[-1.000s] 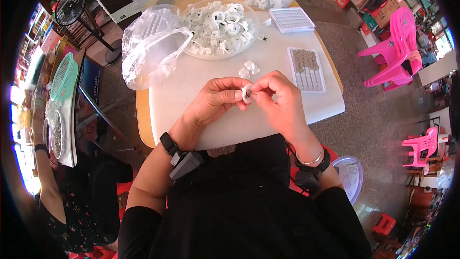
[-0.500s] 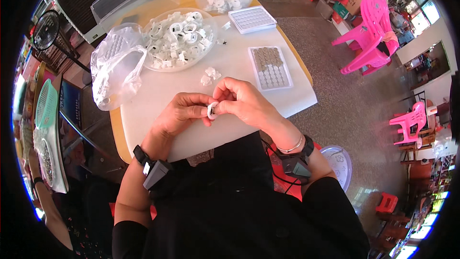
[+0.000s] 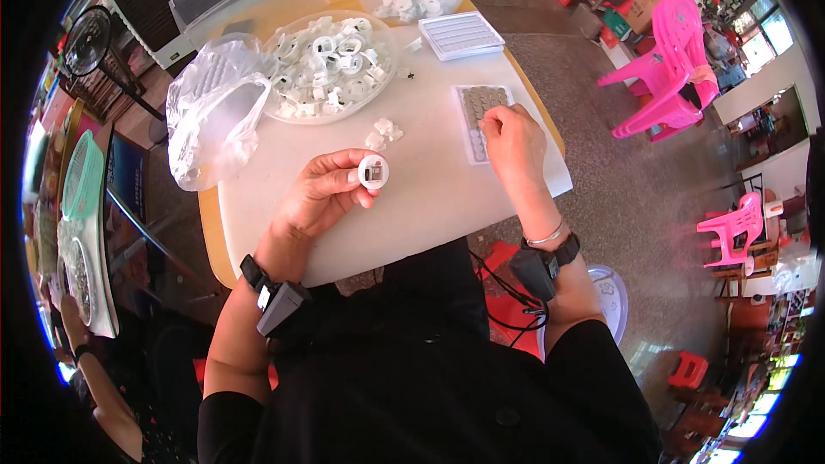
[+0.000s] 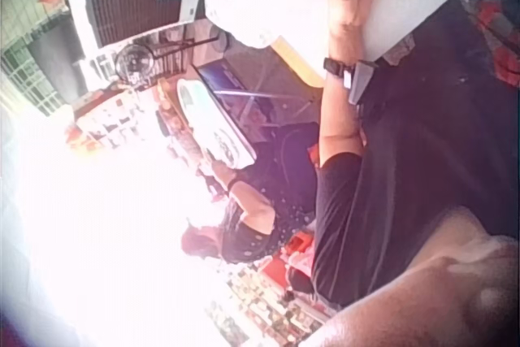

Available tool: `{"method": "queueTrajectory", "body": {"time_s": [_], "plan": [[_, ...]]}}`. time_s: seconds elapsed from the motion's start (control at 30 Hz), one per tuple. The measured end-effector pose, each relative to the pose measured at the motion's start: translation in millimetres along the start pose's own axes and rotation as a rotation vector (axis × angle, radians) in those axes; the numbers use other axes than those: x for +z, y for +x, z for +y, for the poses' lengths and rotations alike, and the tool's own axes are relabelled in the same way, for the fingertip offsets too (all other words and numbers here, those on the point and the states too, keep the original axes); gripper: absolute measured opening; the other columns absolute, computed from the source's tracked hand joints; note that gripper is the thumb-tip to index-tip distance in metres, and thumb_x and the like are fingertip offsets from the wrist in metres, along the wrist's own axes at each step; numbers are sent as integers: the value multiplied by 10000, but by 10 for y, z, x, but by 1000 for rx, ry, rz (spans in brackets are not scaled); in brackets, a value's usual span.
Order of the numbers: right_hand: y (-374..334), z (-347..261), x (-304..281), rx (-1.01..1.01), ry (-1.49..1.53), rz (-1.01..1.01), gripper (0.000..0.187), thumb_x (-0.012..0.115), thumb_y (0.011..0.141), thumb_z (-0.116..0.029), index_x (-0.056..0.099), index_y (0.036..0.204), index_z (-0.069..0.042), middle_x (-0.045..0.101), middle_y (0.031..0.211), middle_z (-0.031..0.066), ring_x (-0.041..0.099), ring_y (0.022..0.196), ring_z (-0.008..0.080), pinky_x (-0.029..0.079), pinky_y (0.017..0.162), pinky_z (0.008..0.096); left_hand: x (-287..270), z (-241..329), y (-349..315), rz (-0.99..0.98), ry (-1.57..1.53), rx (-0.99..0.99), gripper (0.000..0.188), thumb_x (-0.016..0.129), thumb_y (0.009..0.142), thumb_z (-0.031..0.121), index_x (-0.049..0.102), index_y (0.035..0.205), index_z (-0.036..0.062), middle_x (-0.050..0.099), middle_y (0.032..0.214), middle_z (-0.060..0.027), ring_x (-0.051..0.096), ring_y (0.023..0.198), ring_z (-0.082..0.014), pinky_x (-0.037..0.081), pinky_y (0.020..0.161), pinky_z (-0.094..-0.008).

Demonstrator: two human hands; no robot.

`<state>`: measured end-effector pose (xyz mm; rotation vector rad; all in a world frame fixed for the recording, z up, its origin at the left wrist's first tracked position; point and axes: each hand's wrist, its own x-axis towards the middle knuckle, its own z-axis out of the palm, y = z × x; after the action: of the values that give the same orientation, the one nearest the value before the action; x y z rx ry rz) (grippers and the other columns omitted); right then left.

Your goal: The user is seen assembling small white electronic or plastic components by hand.

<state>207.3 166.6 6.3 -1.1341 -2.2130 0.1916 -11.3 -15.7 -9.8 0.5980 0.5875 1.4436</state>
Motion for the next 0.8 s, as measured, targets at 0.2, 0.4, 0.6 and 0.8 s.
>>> {"method": "queueTrajectory", "body": {"time_s": [0.2, 0.4, 0.6, 0.8], "plan": [[-15, -45, 25, -54, 59, 27, 34, 625, 783, -77, 634, 768, -48, 614, 765, 107, 618, 697, 279, 488, 602, 378, 26, 7, 9, -6, 4, -3, 320, 600, 875, 84, 556, 1156, -63, 632, 994, -123, 640, 859, -197, 553, 737, -285], [-278, -783, -220, 33, 646, -82, 76, 618, 768, 9, 638, 831, -29, 630, 785, 112, 618, 653, 232, 484, 579, 306, 37, -2, 20, -3, -12, -17, 312, 602, 878, 90, 560, 1150, -56, 634, 996, -118, 641, 876, -196, 550, 771, -289], [-425, -1059, -132, -434, 574, 52, 196, 623, 747, 80, 631, 920, -11, 607, 852, 117, 611, 716, 254, 492, 596, 323, 86, 25, 4, -6, -26, -26, 296, 602, 878, 86, 565, 1141, -44, 632, 999, -113, 635, 897, -194, 545, 790, -293], [-479, -1077, -104, -539, 452, 83, 237, 640, 699, 50, 594, 922, -17, 581, 853, 74, 571, 720, 242, 480, 620, 347, 77, 15, 5, -20, 19, -20, 296, 607, 874, 81, 568, 1142, -38, 635, 1003, -106, 629, 921, -186, 537, 795, -296]]}}
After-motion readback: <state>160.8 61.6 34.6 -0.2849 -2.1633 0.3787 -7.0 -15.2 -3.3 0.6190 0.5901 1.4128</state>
